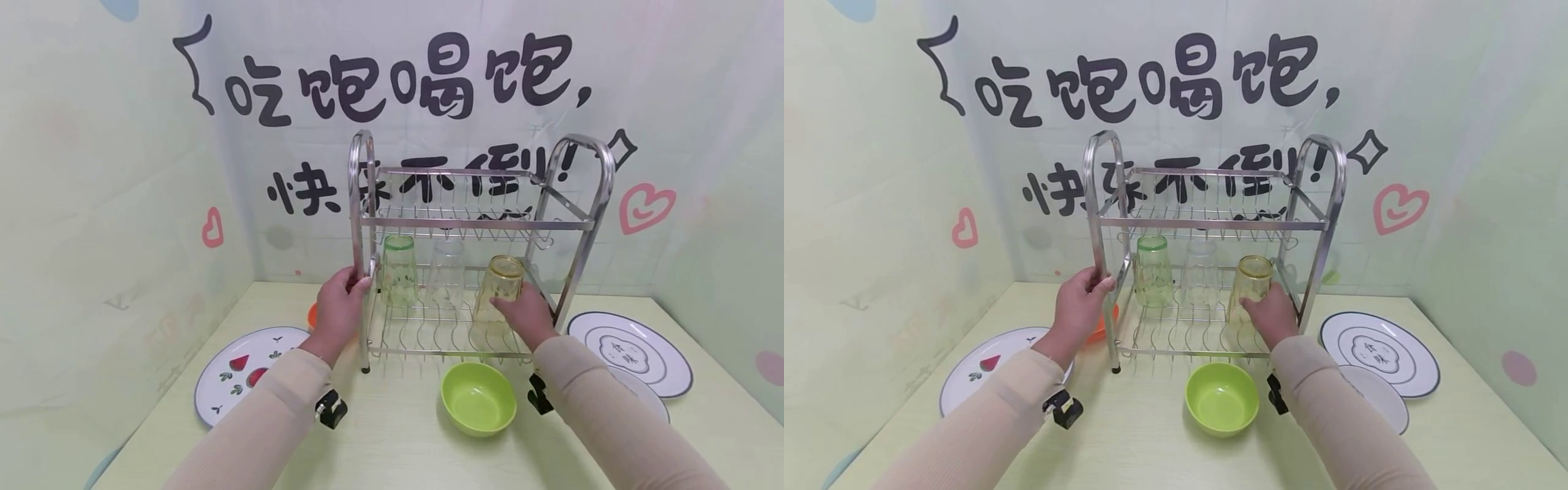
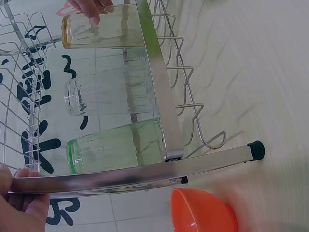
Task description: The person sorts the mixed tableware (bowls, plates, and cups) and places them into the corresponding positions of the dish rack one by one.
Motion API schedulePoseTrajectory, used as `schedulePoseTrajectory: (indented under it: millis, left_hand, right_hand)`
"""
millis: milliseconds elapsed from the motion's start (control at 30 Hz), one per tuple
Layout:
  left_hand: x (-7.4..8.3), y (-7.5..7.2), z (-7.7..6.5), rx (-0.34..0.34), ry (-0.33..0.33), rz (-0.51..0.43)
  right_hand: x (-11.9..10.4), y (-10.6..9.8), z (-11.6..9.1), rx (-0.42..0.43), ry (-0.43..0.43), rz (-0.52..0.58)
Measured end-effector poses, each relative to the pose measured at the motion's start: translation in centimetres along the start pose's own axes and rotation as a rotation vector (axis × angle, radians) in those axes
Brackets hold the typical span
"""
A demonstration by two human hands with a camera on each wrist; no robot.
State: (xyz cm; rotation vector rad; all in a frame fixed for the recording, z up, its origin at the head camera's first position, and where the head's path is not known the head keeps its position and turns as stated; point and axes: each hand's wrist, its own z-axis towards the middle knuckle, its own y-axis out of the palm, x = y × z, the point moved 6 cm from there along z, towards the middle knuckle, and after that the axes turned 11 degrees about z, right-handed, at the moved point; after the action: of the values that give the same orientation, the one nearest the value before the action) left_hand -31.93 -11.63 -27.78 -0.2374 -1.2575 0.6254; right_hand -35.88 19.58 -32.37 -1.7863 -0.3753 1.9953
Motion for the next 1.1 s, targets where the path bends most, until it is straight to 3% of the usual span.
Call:
schedulePoseTrajectory:
  millis: [467, 1100]
  left_hand:
    - [-0.2, 0.0, 0.1, -0.003, 0.001, 0.016]
    - [-0.1, 0.1, 0.0, -0.004, 0.011, 0.028]
  right_hand:
    - [0.1, -0.1, 1.3, 0.031, -0.01, -0.056]
    - [-0.5, -0.1, 2.3, -0.02, -0.015, -0.069]
